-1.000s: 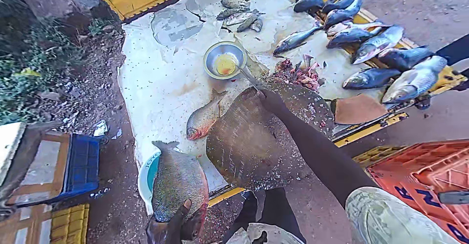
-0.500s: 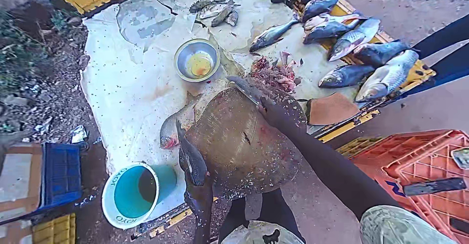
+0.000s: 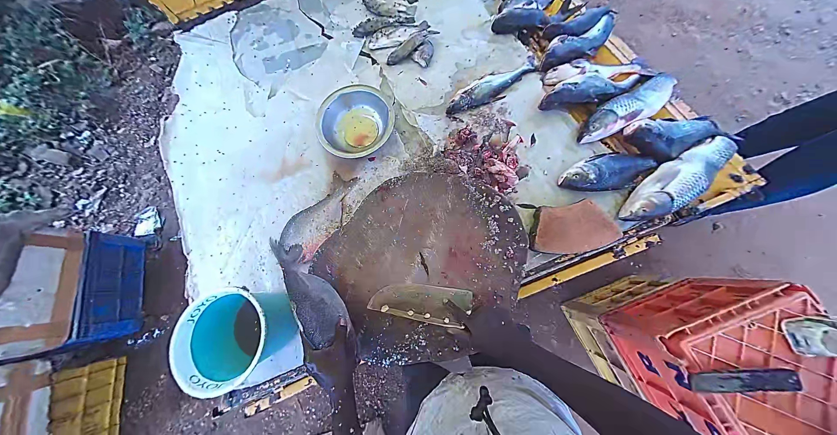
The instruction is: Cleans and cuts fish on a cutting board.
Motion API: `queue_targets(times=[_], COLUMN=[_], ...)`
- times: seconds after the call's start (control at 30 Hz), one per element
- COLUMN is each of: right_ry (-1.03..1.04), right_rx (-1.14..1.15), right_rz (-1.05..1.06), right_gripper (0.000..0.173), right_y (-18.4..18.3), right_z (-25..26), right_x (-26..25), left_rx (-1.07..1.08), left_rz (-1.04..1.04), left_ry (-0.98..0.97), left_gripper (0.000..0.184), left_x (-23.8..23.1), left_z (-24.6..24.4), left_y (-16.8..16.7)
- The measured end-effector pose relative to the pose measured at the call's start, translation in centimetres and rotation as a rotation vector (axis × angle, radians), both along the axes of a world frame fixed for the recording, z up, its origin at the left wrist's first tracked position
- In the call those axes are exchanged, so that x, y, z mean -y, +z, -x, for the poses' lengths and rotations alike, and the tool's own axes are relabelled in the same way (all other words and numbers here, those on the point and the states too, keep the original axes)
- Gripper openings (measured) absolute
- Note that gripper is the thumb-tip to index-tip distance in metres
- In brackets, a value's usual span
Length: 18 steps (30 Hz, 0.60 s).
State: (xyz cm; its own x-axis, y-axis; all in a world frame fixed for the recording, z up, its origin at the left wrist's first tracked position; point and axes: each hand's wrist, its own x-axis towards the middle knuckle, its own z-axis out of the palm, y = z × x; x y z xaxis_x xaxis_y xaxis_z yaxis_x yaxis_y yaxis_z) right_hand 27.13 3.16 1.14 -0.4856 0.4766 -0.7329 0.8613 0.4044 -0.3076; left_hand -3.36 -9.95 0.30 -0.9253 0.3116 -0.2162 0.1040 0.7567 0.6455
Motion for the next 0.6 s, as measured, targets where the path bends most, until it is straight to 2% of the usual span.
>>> queue_targets(times=[0.03, 0.07, 0.13, 0.2, 0.27, 0.3, 0.37, 0.4, 0.43, 0.5, 0.53, 0.6], right_ry=[0.001, -0.042, -0.199, -0.353, -0.334, -0.223, 0.066, 0.128, 0.109, -0.094, -0.195, -0.219], right_rx=[0.029, 0.064, 0.085, 0.014, -0.050, -0.069, -0.022, -0.004, 0.001, -0.028, -0.057, -0.098], right_rz=[-0.005, -0.038, -0.196, -0.349, -0.305, -0.237, -0.103, -0.104, -0.165, -0.334, -0.359, -0.315], right_gripper=[0.070, 0.071, 0.071, 0.070, 0.068, 0.067, 0.069, 0.070, 0.069, 0.069, 0.070, 0.069], right_y=[-0.4, -0.5, -0.8, -1.6, -1.0, -0.3, 0.5, 0.1, -0.8, -1.7, -1.7, -0.4], right_z=[-2.9, -5.3, -8.2, -7.8, -5.5, -4.3, -3.2, -3.1, -3.2, -1.3, 0.7, 5.1], right_x=[0.8, -1.5, -9.3, -16.0, -15.4, -13.5, -10.0, -10.3, -11.9, -18.5, -19.8, -18.3], left_rx=[0.042, 0.087, 0.180, 0.266, 0.270, 0.247, 0.201, 0.177, 0.158, 0.095, 0.074, 0.056], left_rz=[-0.035, -0.088, -0.207, -0.375, -0.459, -0.462, -0.361, -0.302, -0.240, -0.119, -0.063, -0.024], left_ry=[0.012, 0.013, 0.016, 0.045, 0.136, 0.192, 0.294, 0.315, 0.305, 0.276, 0.284, 0.302], left_gripper=[0.092, 0.091, 0.083, 0.074, 0.069, 0.070, 0.078, 0.083, 0.087, 0.090, 0.092, 0.093], left_x=[0.3, 0.4, 1.3, 2.6, 3.4, 2.8, 2.2, 1.9, 1.5, -0.2, -0.1, -0.5], left_z=[0.5, 1.2, 2.3, 2.3, 1.1, 0.7, -0.7, -1.2, -1.5, -2.3, -3.0, -4.0], left_y=[0.3, 0.2, -0.8, -2.2, -2.5, -2.6, -2.4, -2.1, -1.7, -1.1, -0.4, 0.4])
